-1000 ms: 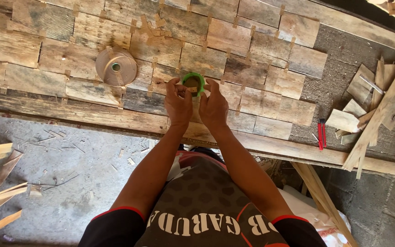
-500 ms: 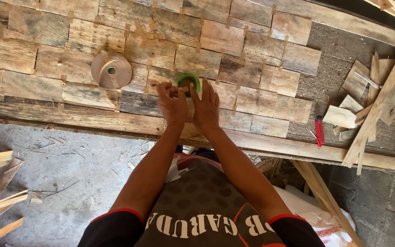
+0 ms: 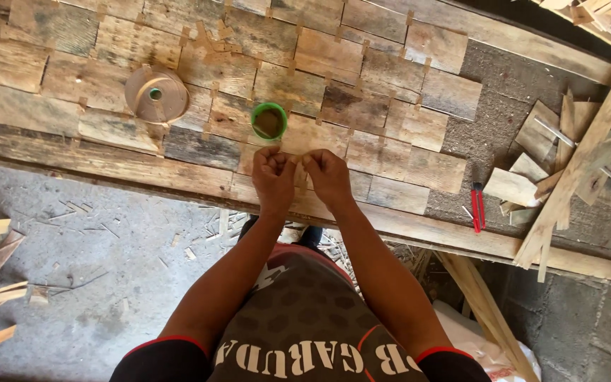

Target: Taping together small wood pieces to form a mosaic panel on a workbench.

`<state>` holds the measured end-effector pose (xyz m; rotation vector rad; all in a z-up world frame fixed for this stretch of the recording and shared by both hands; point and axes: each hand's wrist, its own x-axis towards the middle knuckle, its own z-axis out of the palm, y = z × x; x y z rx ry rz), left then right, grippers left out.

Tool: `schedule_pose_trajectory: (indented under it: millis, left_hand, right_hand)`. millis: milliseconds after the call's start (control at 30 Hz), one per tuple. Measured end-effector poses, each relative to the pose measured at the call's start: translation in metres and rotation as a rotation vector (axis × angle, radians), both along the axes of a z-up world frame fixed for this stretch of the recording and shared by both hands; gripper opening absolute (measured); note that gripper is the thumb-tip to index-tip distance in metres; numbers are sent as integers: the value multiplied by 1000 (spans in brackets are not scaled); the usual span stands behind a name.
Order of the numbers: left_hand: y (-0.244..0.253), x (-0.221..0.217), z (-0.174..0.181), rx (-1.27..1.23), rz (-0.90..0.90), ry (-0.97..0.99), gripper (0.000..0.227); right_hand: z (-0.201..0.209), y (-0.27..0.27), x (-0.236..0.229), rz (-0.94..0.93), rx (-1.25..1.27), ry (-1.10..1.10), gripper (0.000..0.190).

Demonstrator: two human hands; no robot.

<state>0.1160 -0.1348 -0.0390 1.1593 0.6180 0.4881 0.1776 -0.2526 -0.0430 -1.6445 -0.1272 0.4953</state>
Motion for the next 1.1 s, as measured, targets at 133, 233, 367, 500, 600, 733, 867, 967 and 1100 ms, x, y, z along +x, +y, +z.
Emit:
schedule_pose_trajectory:
  millis: [133, 233, 367, 500, 600, 733, 867, 967, 1100]
  left_hand:
    - [-39, -3, -2, -31, -10, -15, 39]
    - [-66, -7, -13, 83, -23, -14, 38]
    - [-95, -10, 5, 140, -81, 74, 37]
    - [-115, -24, 16, 463, -271, 282, 23]
    - [-134, -41, -4, 1033, -630, 279, 21]
    - [-156, -58, -21, 1276, -757, 92, 36]
    - [-164, -65, -31, 1409, -794, 72, 49]
    - [-163, -66, -30, 1447, -841, 104, 55]
    - [-163, -67, -34, 1558, -897, 129, 62]
  right_hand:
    - [-8, -43, -7, -24, 28, 39, 14]
    - [-14, -73, -8, -48, -10, 21, 12]
    - [-21, -118, 0, -82, -21, 47, 12]
    - [-13, -176, 22, -34, -250, -79, 12]
    - [-3, -208, 40, 170, -510, -173, 11]
    - [2, -202, 46, 386, -720, -119, 11]
    - [-16, -197, 41, 569, -852, -131, 14]
    - [-21, -193, 40, 608, -883, -219, 16]
    - [-3, -182, 35, 593, -938, -228, 16]
